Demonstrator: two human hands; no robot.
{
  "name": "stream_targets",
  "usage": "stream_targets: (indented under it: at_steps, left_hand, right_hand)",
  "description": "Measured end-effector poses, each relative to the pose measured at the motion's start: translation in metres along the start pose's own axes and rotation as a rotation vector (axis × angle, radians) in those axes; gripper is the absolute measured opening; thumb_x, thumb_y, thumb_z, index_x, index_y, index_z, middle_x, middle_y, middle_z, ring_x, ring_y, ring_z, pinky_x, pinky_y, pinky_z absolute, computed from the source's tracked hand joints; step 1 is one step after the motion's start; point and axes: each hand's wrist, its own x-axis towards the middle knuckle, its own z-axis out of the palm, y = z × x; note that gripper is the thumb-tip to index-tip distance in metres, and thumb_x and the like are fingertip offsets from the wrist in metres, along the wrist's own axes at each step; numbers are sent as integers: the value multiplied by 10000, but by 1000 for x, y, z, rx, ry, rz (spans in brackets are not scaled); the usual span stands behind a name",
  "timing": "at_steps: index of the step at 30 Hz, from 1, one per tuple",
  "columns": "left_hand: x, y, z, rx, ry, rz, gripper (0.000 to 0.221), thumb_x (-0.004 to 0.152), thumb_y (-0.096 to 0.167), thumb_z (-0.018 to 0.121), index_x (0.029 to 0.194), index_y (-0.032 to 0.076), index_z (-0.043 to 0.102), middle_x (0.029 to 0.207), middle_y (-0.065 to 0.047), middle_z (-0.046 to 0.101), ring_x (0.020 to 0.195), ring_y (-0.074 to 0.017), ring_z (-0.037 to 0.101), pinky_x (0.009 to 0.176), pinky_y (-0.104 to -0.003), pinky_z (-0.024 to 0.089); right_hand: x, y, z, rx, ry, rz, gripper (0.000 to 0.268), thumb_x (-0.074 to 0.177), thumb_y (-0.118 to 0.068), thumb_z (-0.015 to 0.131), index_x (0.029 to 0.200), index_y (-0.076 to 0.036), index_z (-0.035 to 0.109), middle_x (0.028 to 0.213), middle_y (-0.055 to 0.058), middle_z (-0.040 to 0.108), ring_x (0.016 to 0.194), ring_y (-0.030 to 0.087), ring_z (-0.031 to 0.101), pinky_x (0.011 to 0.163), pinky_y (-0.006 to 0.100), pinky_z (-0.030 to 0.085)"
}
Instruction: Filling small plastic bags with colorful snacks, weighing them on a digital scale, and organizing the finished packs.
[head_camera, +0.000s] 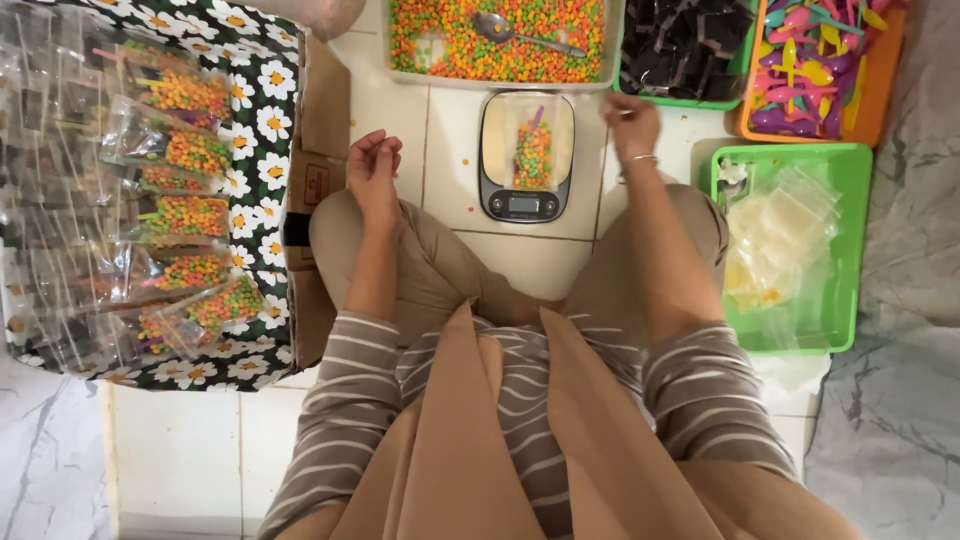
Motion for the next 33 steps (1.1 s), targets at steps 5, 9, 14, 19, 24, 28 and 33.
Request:
stream_targets:
  at_steps: [5,9,14,19,24,28,33]
  left_hand:
    - [-2,1,0,4,-26,-24,177,986,58,584,1156,62,636,1003,-35,719,872,-92,623,754,-207,460]
    - [5,-19,-2,17,11,88,159,989,25,586,1115,84,664,950,-46,722,905,-107,715,766,-203,557]
    - [-1,-17,-3,-33,17,89,157,990,11,580,1112,75,654,940,-40,706,901,-104,713,748,-184,546]
    - [6,-29,-8,-62,19,107,168,991,11,585,1129,75,654,948,-39,716,902,-100,719,742,-178,545]
    - [8,-32,-11,-76,-2,106,173,999,1,581,1142,69,651,958,-50,718,912,-112,728,736,-186,548]
    - [8,-31,-8,-77,7,114,169,997,2,583,1133,69,657,956,-51,720,912,-118,726,738,-196,541]
    - [9,-32,-11,-63,22,73,165,1003,14,586,1136,75,663,975,-57,712,928,-141,717,811,-246,559]
  right_hand:
    - [-20,20,-92,-84,223,-209,116,898,-91,794,1007,-65,823,895,39,719,741,125,633,679,253,548]
    - [-41,121,-128,-266,380,-2,89,856,-363,896,904,-320,835,790,-62,744,750,176,730,716,296,587]
    - [-77,54,-120,-210,392,-161,52,911,-166,859,952,-160,827,831,85,715,765,244,709,748,351,576]
    - [-87,24,-106,-344,322,-128,106,923,-253,859,940,-167,801,856,67,715,839,265,735,790,380,568]
    - [-81,14,-99,-395,238,-158,127,928,-254,865,929,-148,795,856,74,728,848,287,737,784,392,571]
    - [-51,27,-59,-286,217,-158,88,906,-201,868,931,-147,804,835,71,749,814,276,743,761,378,568]
    - [-33,-3,16,-83,-81,13,159,896,-303,853,1013,-202,812,901,67,773,886,267,759,809,357,584]
